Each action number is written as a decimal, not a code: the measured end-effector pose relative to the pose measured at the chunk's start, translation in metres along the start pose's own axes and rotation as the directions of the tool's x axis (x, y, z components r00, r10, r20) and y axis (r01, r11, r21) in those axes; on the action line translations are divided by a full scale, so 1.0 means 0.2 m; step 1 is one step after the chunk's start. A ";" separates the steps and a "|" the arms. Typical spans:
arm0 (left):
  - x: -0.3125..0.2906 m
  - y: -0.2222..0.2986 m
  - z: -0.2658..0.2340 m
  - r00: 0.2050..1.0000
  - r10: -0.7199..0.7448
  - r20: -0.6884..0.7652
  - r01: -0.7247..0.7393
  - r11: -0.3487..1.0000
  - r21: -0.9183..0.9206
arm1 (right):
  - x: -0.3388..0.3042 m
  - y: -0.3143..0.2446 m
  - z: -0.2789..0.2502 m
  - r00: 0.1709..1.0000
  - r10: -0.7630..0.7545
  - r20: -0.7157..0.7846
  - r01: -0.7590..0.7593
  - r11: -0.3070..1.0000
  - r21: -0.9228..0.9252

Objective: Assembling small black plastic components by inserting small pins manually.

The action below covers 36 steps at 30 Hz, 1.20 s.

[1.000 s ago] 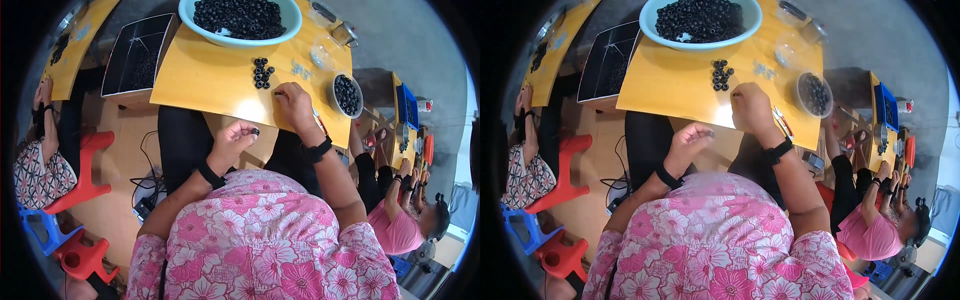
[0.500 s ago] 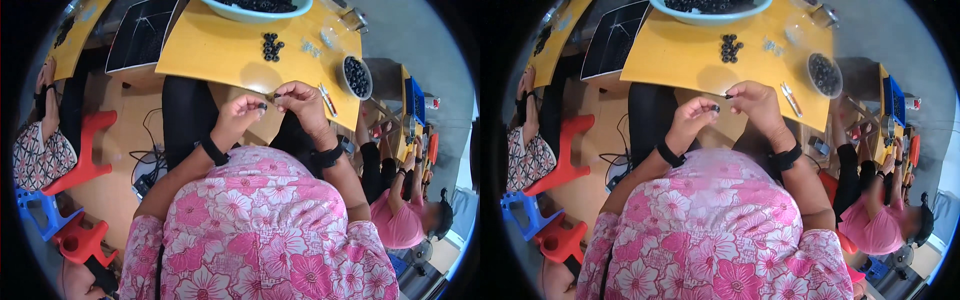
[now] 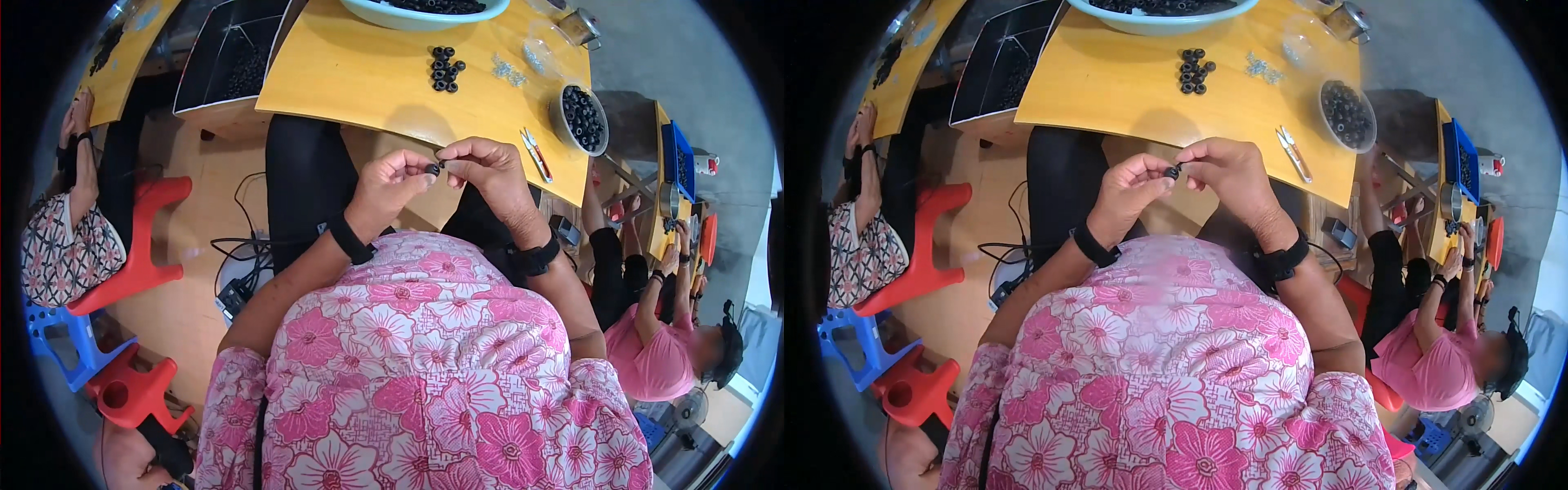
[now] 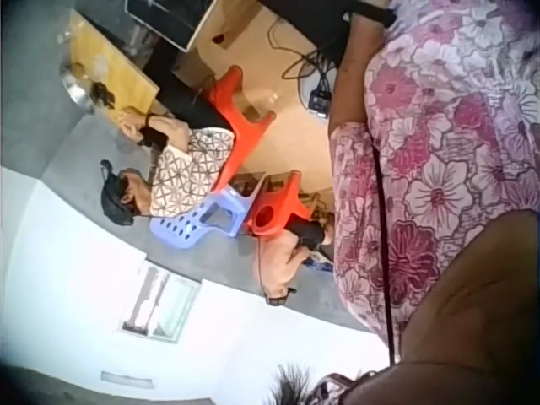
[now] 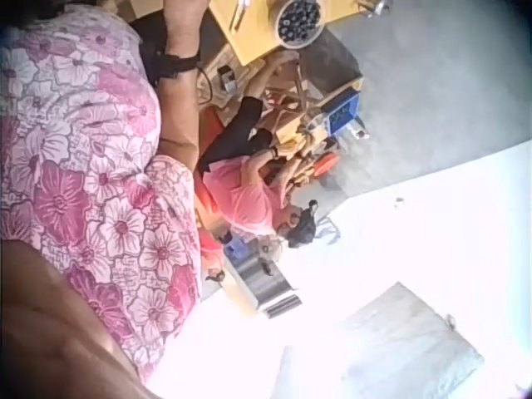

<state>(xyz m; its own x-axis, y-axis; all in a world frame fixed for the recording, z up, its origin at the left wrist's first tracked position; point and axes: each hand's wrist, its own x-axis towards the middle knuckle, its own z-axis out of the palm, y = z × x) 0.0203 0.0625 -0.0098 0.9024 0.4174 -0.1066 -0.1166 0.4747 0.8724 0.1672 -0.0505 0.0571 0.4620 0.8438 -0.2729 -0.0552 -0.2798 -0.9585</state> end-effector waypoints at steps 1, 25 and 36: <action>0.00 0.00 0.00 1.000 0.001 0.007 -0.001 1.000 0.017 | 0.00 0.00 0.00 1.000 -0.005 0.001 0.005 1.000 0.016; 0.00 0.00 -0.01 1.000 0.001 -0.019 0.001 0.995 0.096 | 0.00 0.00 0.04 0.925 -0.374 0.071 0.363 0.809 -0.462; 0.01 -0.05 -0.04 1.000 0.019 -0.014 -0.017 0.990 0.138 | 0.01 0.05 0.01 0.995 0.082 0.056 -0.081 0.997 -0.006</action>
<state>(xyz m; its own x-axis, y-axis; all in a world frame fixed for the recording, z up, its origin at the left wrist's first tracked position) 0.0206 0.0651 -0.0225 0.8943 0.4371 -0.0962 -0.0740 0.3562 0.9315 0.1658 -0.0501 0.0466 0.4059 0.8424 -0.3545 -0.0869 -0.3506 -0.9325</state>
